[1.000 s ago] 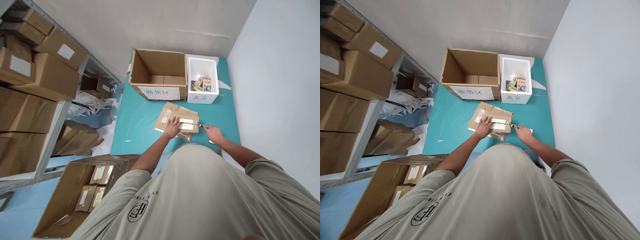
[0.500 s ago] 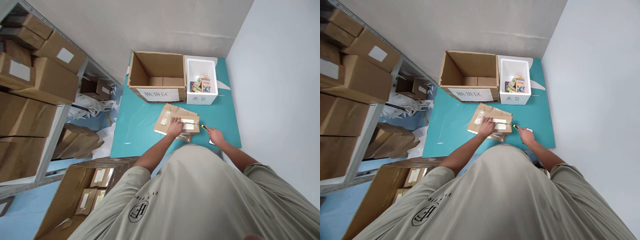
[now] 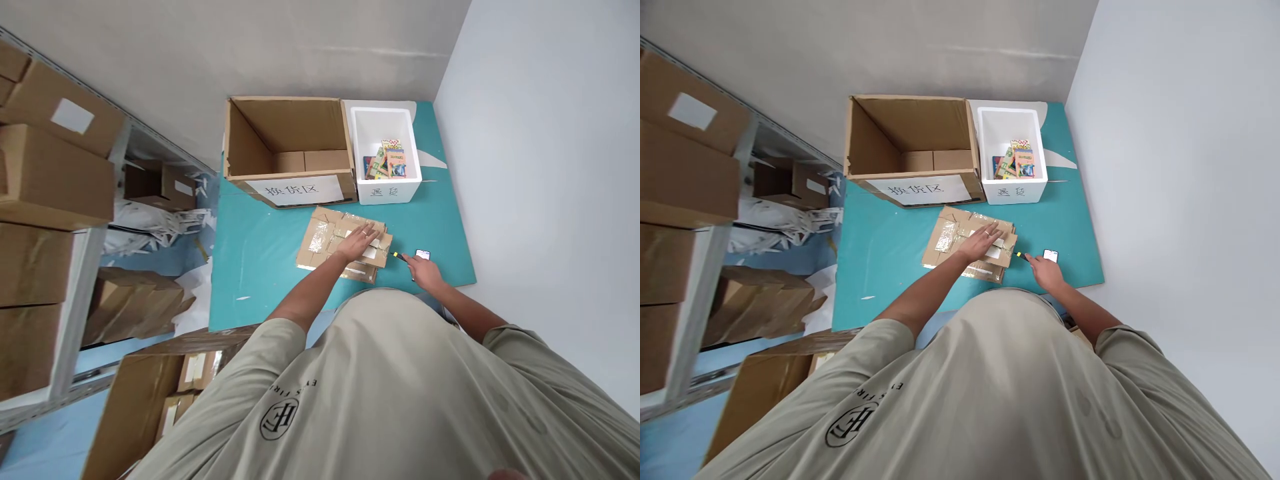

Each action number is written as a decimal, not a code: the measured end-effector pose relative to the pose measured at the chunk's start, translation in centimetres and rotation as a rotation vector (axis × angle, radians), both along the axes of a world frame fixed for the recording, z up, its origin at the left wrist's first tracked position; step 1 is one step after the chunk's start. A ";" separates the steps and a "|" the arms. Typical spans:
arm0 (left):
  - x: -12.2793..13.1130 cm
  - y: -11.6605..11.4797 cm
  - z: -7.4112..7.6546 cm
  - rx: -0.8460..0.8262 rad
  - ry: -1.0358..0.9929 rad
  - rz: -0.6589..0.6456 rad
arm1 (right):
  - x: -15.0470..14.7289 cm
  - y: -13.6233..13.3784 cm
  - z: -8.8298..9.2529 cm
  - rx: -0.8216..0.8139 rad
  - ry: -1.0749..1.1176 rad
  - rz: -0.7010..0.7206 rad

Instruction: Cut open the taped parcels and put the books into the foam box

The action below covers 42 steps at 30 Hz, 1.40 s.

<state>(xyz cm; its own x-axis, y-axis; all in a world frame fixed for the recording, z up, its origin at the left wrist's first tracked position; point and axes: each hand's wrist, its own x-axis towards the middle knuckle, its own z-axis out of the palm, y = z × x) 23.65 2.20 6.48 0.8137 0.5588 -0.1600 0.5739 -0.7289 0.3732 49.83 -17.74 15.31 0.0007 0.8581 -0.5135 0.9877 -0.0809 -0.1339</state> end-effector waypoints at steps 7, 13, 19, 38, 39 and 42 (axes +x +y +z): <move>1.0 -0.6 0.0 0.003 0.102 0.063 | 0.7 -2.6 -2.9 0.129 0.440 -0.415; 1.0 -2.3 0.1 0.063 0.145 0.101 | -2.3 -1.5 -5.5 0.032 0.758 -0.838; 0.7 -2.7 0.0 0.055 0.131 0.116 | -3.3 -1.6 -5.9 0.052 0.827 -0.883; 1.1 -3.0 -0.5 0.062 0.126 0.111 | -4.8 -0.3 -4.5 0.031 0.858 -1.012; 1.2 -2.9 -0.4 0.063 0.127 0.111 | -4.9 -0.1 -4.5 0.032 0.857 -1.013; 1.2 -2.8 -0.4 0.050 0.116 0.122 | -5.1 0.2 -4.8 0.046 0.847 -1.006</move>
